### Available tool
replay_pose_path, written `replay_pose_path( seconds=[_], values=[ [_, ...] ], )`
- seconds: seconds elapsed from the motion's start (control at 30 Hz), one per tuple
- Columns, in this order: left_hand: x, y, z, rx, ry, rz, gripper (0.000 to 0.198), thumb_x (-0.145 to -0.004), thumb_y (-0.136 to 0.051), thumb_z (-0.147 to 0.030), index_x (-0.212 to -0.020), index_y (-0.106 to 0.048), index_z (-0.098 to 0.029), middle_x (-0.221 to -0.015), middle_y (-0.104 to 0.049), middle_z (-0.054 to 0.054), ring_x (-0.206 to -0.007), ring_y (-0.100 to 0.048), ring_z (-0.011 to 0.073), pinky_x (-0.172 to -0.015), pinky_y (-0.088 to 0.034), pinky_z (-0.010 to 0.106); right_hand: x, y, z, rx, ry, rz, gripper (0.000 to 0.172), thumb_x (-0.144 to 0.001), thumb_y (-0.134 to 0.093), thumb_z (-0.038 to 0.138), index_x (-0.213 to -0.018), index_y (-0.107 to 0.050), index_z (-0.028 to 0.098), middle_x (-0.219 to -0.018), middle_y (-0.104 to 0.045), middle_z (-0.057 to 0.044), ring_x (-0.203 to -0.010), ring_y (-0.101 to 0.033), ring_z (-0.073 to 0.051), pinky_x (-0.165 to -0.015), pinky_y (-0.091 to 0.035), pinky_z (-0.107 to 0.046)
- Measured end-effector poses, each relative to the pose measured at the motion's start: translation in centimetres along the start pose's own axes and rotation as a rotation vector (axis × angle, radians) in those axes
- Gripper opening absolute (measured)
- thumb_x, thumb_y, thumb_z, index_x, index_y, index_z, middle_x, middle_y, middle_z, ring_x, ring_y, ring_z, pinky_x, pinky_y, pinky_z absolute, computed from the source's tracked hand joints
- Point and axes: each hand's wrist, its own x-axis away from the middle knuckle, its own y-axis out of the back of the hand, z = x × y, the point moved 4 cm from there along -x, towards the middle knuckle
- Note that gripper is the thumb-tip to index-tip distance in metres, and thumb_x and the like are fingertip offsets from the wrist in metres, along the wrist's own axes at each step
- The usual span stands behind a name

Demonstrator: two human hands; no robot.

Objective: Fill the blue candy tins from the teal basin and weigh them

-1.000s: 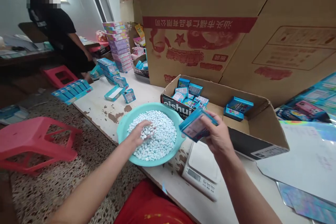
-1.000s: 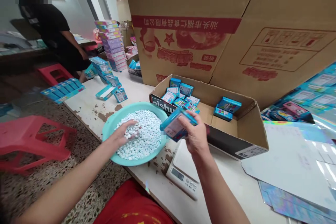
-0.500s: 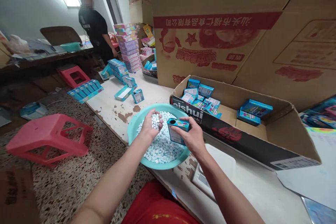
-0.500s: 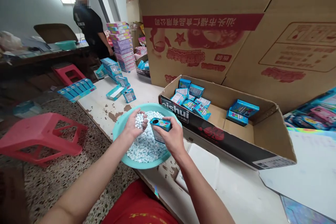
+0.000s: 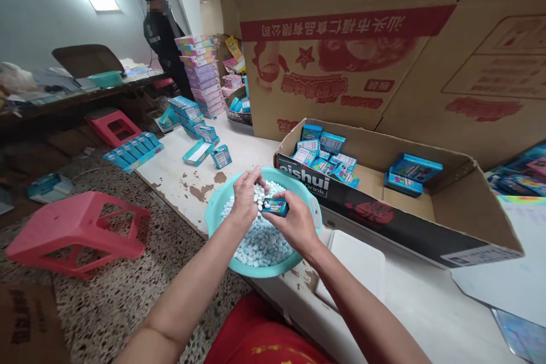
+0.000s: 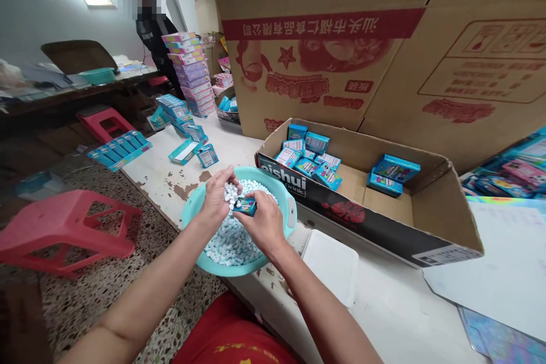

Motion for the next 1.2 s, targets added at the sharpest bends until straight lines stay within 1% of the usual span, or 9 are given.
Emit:
replay_pose_path(
  seconds=[0.2,0.4,0.57,0.67,0.87,1.0,1.07,1.13,1.2],
  values=[
    [0.1,-0.5,-0.1,-0.033,-0.024,0.05,0.039,-0.059,-0.08,-0.043,-0.062,-0.053,-0.016,-0.053,-0.051,-0.004,-0.045,-0.049,0.0088,-0.044,-0.04,0.02,-0.3,0.6,-0.2,-0.061,-0.092,-0.009,0.029,-0.067,-0.071,0.037,-0.09,-0.062,0.022,-0.087,-0.069,-0.002,-0.081,-0.062,-0.021,-0.069,-0.044,-0.03],
    [0.5,-1.2,-0.5,-0.087,-0.031,0.131,0.032,-0.067,-0.075,-0.042,-0.068,-0.056,-0.016,-0.05,-0.052,-0.003,-0.043,-0.048,0.0098,-0.045,-0.039,0.021,-0.5,0.7,0.2,-0.062,-0.061,0.072,0.029,-0.066,-0.074,0.034,-0.09,-0.063,0.022,-0.089,-0.07,-0.001,-0.08,-0.062,-0.021,-0.07,-0.044,-0.031],
    [0.5,-1.5,-0.7,-0.104,-0.037,0.14,0.032,-0.071,-0.072,-0.044,-0.07,-0.056,-0.017,-0.049,-0.051,-0.003,-0.04,-0.047,0.0097,-0.042,-0.034,0.021,-0.4,1.0,0.4,-0.067,-0.049,0.026,0.029,-0.067,-0.074,0.032,-0.091,-0.062,0.022,-0.09,-0.069,-0.002,-0.081,-0.063,-0.021,-0.071,-0.044,-0.031],
    [0.4,-1.6,-0.7,-0.095,-0.007,0.145,0.032,-0.071,-0.071,-0.045,-0.071,-0.056,-0.017,-0.049,-0.052,-0.003,-0.04,-0.047,0.0099,-0.042,-0.036,0.021,-0.4,0.8,0.5,-0.092,-0.049,0.069,0.03,-0.065,-0.076,0.031,-0.09,-0.063,0.022,-0.088,-0.069,-0.001,-0.081,-0.063,-0.021,-0.071,-0.045,-0.031],
    [1.3,-1.8,-0.6,-0.11,0.027,0.201,0.035,-0.071,-0.07,-0.05,-0.076,-0.059,-0.016,-0.055,-0.058,0.0,-0.049,-0.056,0.0132,-0.052,-0.046,0.023,-0.4,1.2,0.3,-0.096,-0.051,0.009,0.031,-0.066,-0.076,0.03,-0.093,-0.065,0.021,-0.091,-0.07,-0.002,-0.084,-0.063,-0.021,-0.074,-0.044,-0.031],
    [2.1,-2.3,-1.5,-0.09,0.0,0.277,0.032,-0.073,-0.069,-0.047,-0.076,-0.06,-0.016,-0.057,-0.057,0.0,-0.047,-0.055,0.0124,-0.049,-0.044,0.023,-0.1,1.5,0.1,-0.126,-0.056,-0.013,0.03,-0.067,-0.075,0.033,-0.092,-0.065,0.021,-0.088,-0.07,-0.002,-0.081,-0.063,-0.021,-0.071,-0.045,-0.03],
    [1.6,-2.0,-2.2,-0.076,-0.064,0.259,0.03,-0.074,-0.068,-0.045,-0.076,-0.06,-0.017,-0.056,-0.056,-0.001,-0.046,-0.053,0.0121,-0.05,-0.044,0.023,0.1,1.9,-0.3,-0.182,-0.057,-0.038,0.032,-0.068,-0.076,0.037,-0.094,-0.065,0.021,-0.09,-0.069,-0.002,-0.081,-0.063,-0.021,-0.071,-0.046,-0.031],
    [0.3,-0.8,-2.5,-0.124,-0.143,0.184,0.03,-0.076,-0.065,-0.048,-0.076,-0.059,-0.018,-0.056,-0.056,-0.001,-0.05,-0.054,0.0132,-0.055,-0.045,0.024,0.4,2.6,-0.8,-0.242,-0.076,-0.091,0.037,-0.067,-0.076,0.041,-0.096,-0.065,0.022,-0.092,-0.069,-0.003,-0.08,-0.063,-0.021,-0.072,-0.047,-0.031],
    [-1.4,0.8,-1.5,-0.351,-0.174,0.14,0.031,-0.078,-0.061,-0.05,-0.074,-0.059,-0.02,-0.062,-0.058,0.0,-0.06,-0.057,0.0155,-0.062,-0.047,0.025,0.6,3.4,-1.3,-0.287,-0.111,-0.144,0.04,-0.065,-0.077,0.044,-0.096,-0.065,0.022,-0.089,-0.069,-0.003,-0.078,-0.063,-0.021,-0.072,-0.048,-0.032]
  ],
)
